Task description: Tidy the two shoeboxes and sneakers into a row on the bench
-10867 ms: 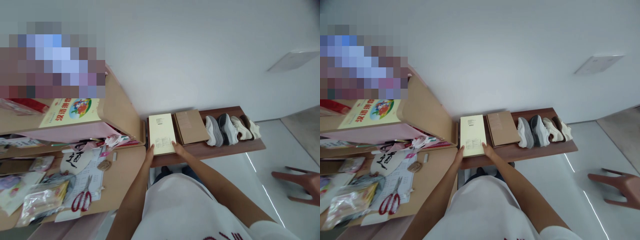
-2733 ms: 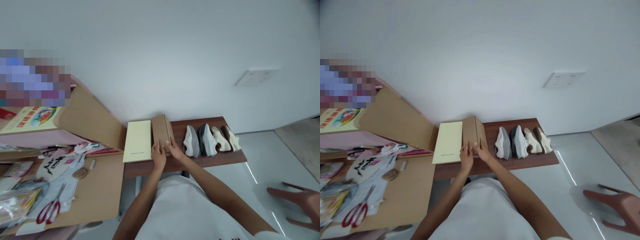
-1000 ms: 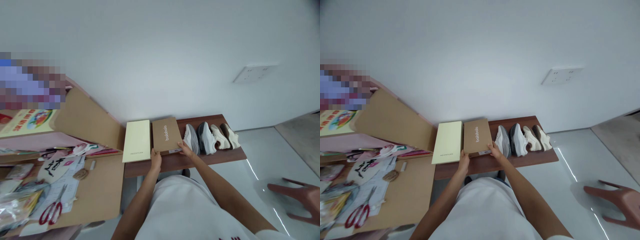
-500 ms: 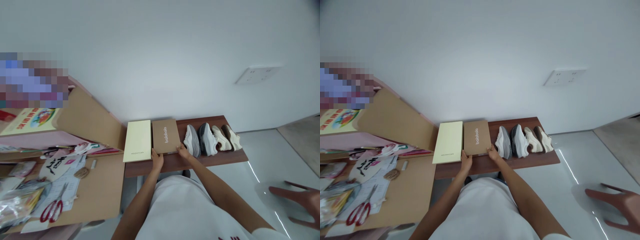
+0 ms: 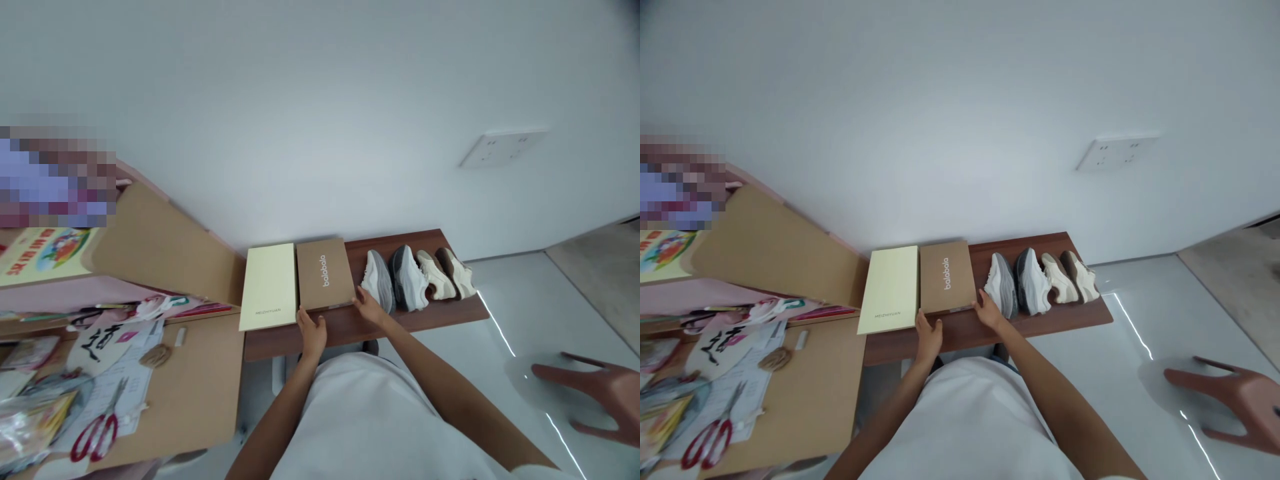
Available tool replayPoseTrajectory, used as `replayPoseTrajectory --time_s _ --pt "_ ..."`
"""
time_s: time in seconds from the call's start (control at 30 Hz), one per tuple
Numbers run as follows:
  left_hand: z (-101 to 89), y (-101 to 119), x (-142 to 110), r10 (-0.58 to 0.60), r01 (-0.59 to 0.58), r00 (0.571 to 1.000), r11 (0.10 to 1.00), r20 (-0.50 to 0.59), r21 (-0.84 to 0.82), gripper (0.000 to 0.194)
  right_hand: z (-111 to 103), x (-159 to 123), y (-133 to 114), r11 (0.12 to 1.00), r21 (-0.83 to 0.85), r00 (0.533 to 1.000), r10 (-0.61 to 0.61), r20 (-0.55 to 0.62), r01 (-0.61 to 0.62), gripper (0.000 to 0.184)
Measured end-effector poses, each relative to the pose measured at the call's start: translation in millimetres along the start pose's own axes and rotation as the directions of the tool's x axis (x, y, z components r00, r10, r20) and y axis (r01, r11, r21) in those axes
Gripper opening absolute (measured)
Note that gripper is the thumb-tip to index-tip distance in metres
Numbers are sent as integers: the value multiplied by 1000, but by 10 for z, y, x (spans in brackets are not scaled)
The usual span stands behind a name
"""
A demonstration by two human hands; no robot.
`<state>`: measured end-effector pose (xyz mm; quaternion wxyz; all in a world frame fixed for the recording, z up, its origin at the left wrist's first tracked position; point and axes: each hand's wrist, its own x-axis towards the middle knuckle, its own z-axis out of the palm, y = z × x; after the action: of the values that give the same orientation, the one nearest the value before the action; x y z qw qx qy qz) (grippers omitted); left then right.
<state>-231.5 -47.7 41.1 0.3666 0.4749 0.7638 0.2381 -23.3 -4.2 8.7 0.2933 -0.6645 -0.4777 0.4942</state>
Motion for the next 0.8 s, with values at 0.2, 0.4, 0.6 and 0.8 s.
replayPoseTrajectory --time_s 0.2,0.4,0.6,0.8 --pt "249 170 -279 117 -103 990 982 84 -160 62 -786 -168 137 997 -19 992 -76 -99 74 45" --pt "902 562 -270 182 -95 938 953 295 -288 56 -1601 -187 384 985 -172 951 -58 -305 5 41" --pt "1425 820 -127 73 -24 956 984 285 -175 53 -1992 -145 692 928 -308 934 96 -343 -208 37" --pt "1520 776 9 -8 87 930 976 367 -201 36 -2054 -80 876 897 -376 973 213 -89 -231 25"
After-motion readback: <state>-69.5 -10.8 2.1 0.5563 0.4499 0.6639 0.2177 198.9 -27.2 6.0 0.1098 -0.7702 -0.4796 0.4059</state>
